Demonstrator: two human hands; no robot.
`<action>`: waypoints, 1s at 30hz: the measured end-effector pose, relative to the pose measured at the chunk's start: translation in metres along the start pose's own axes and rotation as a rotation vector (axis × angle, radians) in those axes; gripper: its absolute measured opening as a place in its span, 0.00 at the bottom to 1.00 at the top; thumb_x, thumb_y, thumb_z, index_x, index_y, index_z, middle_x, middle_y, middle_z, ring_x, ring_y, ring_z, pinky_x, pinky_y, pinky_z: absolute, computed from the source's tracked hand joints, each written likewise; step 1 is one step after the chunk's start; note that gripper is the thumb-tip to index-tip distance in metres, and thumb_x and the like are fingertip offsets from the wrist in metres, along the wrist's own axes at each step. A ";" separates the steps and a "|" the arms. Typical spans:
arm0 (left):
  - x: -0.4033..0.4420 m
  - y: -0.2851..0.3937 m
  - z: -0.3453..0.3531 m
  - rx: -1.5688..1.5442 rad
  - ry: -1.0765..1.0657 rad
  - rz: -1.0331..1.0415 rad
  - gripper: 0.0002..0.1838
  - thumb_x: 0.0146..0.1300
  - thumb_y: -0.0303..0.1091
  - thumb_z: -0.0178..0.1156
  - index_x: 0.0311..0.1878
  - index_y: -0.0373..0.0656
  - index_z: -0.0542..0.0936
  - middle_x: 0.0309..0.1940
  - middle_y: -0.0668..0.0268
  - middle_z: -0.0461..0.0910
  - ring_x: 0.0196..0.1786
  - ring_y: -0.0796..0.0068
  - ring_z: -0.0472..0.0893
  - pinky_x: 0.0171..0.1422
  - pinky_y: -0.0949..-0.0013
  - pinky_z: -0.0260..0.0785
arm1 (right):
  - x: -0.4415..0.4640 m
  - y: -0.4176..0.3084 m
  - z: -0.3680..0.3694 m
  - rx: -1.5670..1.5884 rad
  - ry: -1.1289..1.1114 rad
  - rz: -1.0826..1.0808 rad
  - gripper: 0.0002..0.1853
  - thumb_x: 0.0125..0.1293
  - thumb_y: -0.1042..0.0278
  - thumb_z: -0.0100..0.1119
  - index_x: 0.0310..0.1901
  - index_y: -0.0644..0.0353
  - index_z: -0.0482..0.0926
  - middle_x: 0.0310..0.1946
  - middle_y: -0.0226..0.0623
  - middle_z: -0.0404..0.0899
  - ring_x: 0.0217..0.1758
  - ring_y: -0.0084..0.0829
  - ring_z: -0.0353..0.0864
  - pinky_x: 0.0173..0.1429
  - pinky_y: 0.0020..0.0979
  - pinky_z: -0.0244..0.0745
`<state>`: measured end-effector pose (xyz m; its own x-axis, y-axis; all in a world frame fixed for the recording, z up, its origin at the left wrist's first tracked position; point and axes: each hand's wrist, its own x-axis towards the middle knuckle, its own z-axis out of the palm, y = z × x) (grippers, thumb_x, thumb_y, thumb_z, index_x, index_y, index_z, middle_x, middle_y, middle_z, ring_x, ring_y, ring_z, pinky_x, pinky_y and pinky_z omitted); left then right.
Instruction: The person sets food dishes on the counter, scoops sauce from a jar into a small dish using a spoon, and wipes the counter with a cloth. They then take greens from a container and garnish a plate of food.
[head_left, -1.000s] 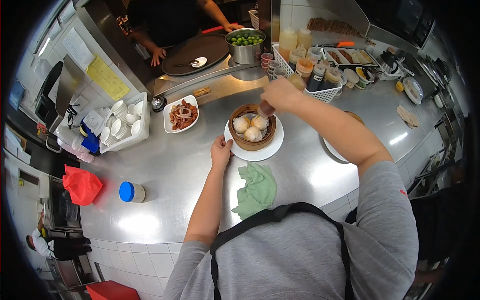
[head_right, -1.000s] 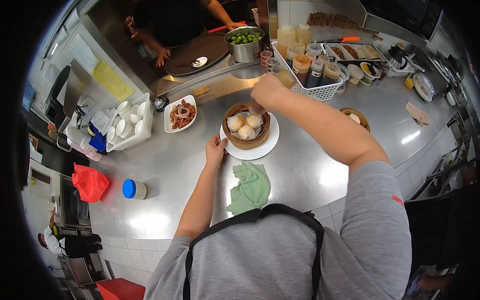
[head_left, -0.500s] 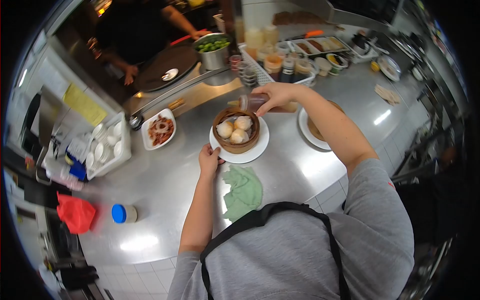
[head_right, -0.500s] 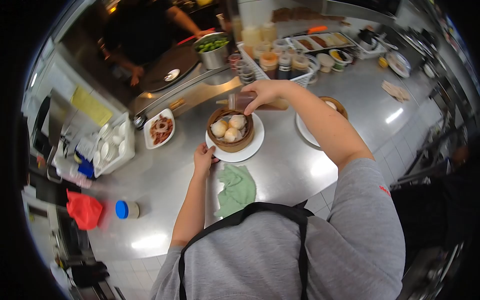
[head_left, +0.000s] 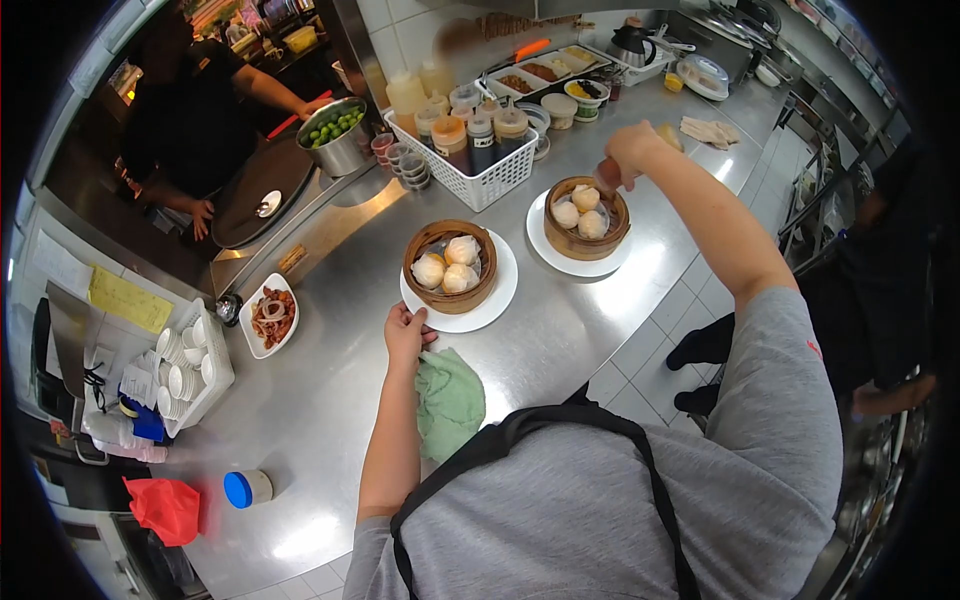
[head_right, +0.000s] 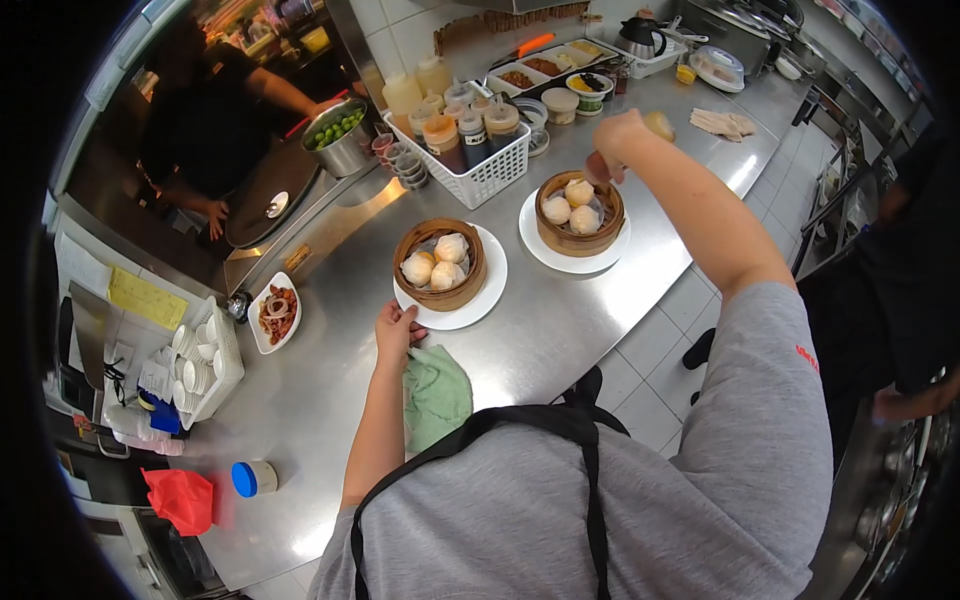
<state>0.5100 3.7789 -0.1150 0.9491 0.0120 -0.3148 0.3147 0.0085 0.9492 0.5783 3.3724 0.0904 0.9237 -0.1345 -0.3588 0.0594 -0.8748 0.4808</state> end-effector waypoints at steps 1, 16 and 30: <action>0.000 -0.001 -0.001 -0.007 -0.011 0.008 0.13 0.62 0.28 0.56 0.49 0.36 0.69 0.27 0.69 0.77 0.23 0.83 0.76 0.24 0.81 0.72 | 0.003 -0.004 -0.002 -0.057 -0.068 -0.050 0.31 0.31 0.54 0.76 0.44 0.48 0.81 0.40 0.30 0.82 0.48 0.35 0.79 0.53 0.46 0.65; -0.010 -0.020 -0.020 -0.042 0.065 0.125 0.16 0.58 0.24 0.58 0.50 0.32 0.71 0.25 0.67 0.77 0.21 0.81 0.76 0.23 0.77 0.73 | 0.052 -0.099 -0.076 0.958 0.882 -0.574 0.35 0.42 0.58 0.73 0.52 0.60 0.70 0.44 0.48 0.77 0.51 0.45 0.76 0.53 0.37 0.70; -0.004 -0.020 -0.112 -0.137 0.436 0.034 0.15 0.59 0.22 0.56 0.50 0.34 0.70 0.32 0.63 0.76 0.24 0.76 0.77 0.23 0.74 0.76 | 0.060 -0.137 0.005 1.151 0.964 -0.297 0.34 0.49 0.66 0.69 0.58 0.62 0.66 0.54 0.47 0.70 0.58 0.46 0.69 0.60 0.38 0.66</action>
<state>0.4981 3.8905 -0.1331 0.8549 0.4345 -0.2836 0.2508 0.1325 0.9589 0.6235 3.4820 -0.0007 0.8456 0.0519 0.5314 0.3840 -0.7505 -0.5378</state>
